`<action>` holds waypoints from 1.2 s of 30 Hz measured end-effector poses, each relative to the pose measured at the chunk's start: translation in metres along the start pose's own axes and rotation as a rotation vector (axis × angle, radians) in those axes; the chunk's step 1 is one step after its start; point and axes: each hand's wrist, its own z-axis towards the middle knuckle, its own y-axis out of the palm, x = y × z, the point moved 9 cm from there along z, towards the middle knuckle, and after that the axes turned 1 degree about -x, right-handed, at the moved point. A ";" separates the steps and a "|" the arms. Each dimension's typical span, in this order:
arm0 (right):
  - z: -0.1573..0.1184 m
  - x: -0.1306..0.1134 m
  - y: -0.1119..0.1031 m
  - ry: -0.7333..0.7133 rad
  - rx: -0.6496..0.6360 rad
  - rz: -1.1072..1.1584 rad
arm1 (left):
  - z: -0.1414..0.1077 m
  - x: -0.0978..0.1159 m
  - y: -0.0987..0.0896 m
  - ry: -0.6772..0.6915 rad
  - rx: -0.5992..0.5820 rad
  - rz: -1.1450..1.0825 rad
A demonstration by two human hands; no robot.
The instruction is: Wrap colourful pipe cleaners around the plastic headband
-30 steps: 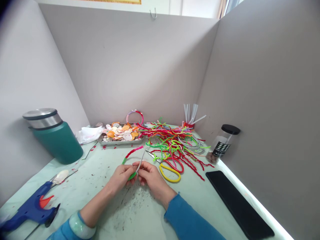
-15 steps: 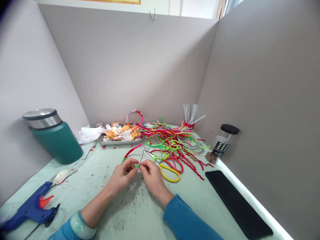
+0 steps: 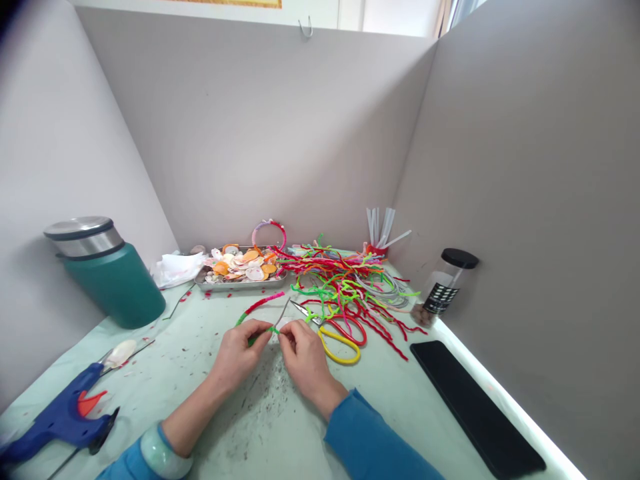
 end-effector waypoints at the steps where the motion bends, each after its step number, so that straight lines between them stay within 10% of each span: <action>1: 0.000 -0.002 0.000 -0.016 -0.002 -0.013 | 0.000 0.000 0.001 0.005 -0.002 0.015; 22: -0.001 -0.008 -0.007 -0.058 0.057 0.014 | -0.010 0.022 0.007 0.223 -0.030 0.284; 30: -0.001 0.000 -0.002 0.027 0.006 -0.011 | -0.001 0.004 0.000 -0.019 -0.032 0.011; 36: 0.000 0.025 0.019 0.340 -0.107 0.536 | 0.000 -0.008 0.008 -0.167 -0.139 -0.165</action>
